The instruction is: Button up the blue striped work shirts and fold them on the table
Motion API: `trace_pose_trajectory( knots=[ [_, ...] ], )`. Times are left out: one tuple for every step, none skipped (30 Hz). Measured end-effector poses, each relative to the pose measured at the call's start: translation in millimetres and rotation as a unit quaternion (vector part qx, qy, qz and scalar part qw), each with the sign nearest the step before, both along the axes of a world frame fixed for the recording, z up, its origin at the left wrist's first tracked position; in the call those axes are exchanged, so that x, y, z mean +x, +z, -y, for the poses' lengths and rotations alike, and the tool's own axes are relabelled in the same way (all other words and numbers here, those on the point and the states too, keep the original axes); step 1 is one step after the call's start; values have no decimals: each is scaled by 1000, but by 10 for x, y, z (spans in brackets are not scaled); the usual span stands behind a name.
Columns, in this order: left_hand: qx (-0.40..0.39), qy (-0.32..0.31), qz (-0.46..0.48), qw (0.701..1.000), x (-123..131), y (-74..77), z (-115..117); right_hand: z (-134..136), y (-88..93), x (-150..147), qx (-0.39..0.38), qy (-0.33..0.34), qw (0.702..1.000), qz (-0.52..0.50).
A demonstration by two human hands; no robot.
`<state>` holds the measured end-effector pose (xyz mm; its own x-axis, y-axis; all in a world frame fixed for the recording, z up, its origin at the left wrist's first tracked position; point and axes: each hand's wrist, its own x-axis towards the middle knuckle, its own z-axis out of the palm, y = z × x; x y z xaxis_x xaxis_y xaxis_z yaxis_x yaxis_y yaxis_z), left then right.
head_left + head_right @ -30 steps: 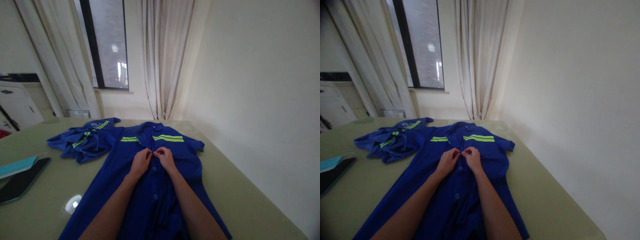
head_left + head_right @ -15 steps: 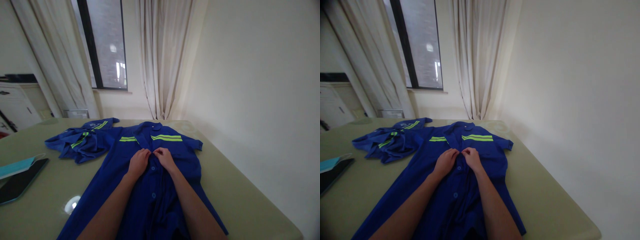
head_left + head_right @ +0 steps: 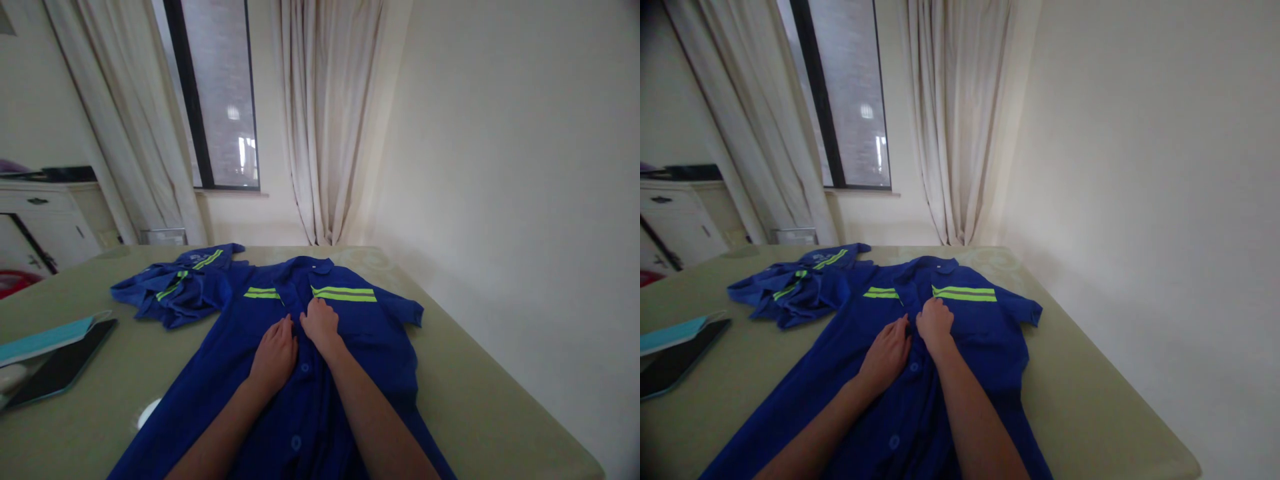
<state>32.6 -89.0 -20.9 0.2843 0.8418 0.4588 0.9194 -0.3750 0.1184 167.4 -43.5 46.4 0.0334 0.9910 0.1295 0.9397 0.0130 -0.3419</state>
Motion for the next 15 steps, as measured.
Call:
trace_pose_trajectory(
  knots=[
    [-6, 2, -3, 1000, -8, 42, 26, -10, -42, 14, 9, 1, 1000, -18],
    [-17, 10, -7, 1000, -7, 97, 39, -24, -95, 42, 21, 0, 998, -57],
    [-30, 23, -14, 999, 6, 161, 36, -42, -152, 83, 35, -1, 993, -112],
    [-44, 40, -23, 998, 32, 228, 19, -64, -208, 133, 50, 0, 984, -171],
    [-57, 61, -30, 996, 70, 294, -11, -89, -256, 187, 62, 3, 972, -228],
    [-68, 82, -35, 994, 115, 351, -53, -115, -294, 243, 72, 7, 959, -273],
    [-78, 99, -32, 992, 164, 396, -104, -141, -319, 296, 81, 10, 949, -305],
    [-85, 102, -21, 991, 211, 425, -160, -166, -333, 345, 90, 12, 943, -322],
    [-93, 84, -3, 992, 251, 437, -218, -189, -339, 388, 100, 10, 938, -331],
    [-101, 48, 20, 994, 280, 434, -275, -211, -339, 425, 109, 5, 933, -342],
    [-110, 2, 47, 993, 298, 417, -329, -230, -338, 455, 117, -1, 928, -353],
    [-121, -41, 72, 989, 304, 392, -378, -248, -336, 480, 122, -7, 924, -363],
    [-131, -72, 92, 984, 300, 361, -418, -262, -335, 498, 123, -10, 920, -372],
    [-140, -88, 103, 981, 289, 330, -450, -272, -335, 512, 121, -10, 917, -379],
    [-144, -89, 105, 980, 274, 301, -473, -276, -335, 520, 117, -8, 916, -384]
  ],
)
